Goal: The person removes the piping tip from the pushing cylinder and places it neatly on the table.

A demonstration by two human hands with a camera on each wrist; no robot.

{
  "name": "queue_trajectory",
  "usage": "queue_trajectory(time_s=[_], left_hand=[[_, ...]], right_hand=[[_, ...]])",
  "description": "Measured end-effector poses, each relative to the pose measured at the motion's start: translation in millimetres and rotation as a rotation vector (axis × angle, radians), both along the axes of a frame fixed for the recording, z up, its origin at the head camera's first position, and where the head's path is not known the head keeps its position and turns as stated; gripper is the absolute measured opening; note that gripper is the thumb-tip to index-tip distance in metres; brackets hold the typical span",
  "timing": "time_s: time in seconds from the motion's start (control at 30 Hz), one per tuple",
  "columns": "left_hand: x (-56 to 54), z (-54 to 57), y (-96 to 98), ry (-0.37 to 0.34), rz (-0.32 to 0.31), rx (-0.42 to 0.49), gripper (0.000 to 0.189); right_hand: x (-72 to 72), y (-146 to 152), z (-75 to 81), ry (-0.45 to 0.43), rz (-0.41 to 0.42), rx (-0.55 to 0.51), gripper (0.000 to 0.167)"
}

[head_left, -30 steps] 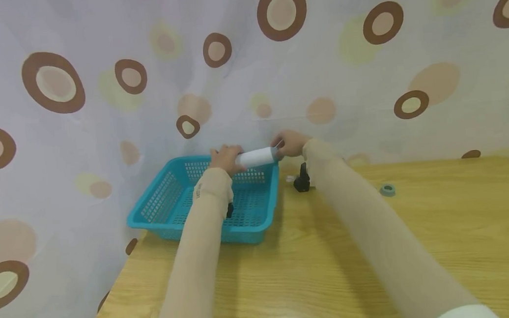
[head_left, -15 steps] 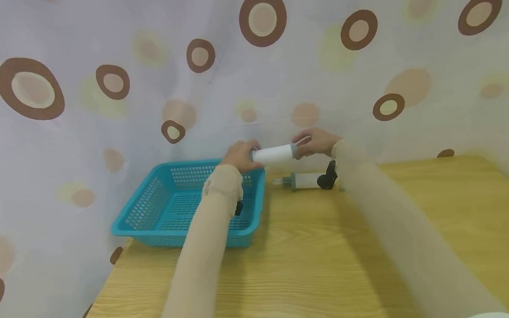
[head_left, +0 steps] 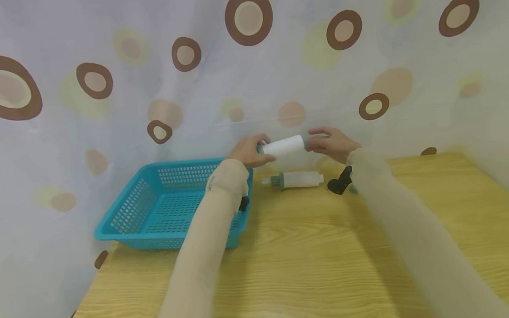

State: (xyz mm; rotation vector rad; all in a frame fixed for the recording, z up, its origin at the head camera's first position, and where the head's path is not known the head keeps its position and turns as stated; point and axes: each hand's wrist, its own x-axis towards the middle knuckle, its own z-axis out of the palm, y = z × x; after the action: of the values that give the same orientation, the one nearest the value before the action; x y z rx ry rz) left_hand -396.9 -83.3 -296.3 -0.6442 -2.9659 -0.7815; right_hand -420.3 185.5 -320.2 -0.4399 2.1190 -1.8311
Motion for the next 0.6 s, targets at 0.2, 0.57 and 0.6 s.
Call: queue_trajectory(time_s=[0.2, 0.57, 0.6], left_hand=[[-3.6, 1.0, 15.3, 0.018, -0.035, 0.059, 0.039], [-7.6, -2.5, 49.6, 0.034, -0.067, 0.065, 0.042], [-8.0, -2.5, 53.2, 0.040, -0.075, 0.065, 0.041]], right_hand=[[0.3, 3, -3.0, -0.097, -0.077, -0.283, 0.024], [10.1, 16, -5.7, -0.273, -0.185, -0.336, 0.035], [11.2, 18, -6.1, -0.261, -0.212, -0.318, 0.037]])
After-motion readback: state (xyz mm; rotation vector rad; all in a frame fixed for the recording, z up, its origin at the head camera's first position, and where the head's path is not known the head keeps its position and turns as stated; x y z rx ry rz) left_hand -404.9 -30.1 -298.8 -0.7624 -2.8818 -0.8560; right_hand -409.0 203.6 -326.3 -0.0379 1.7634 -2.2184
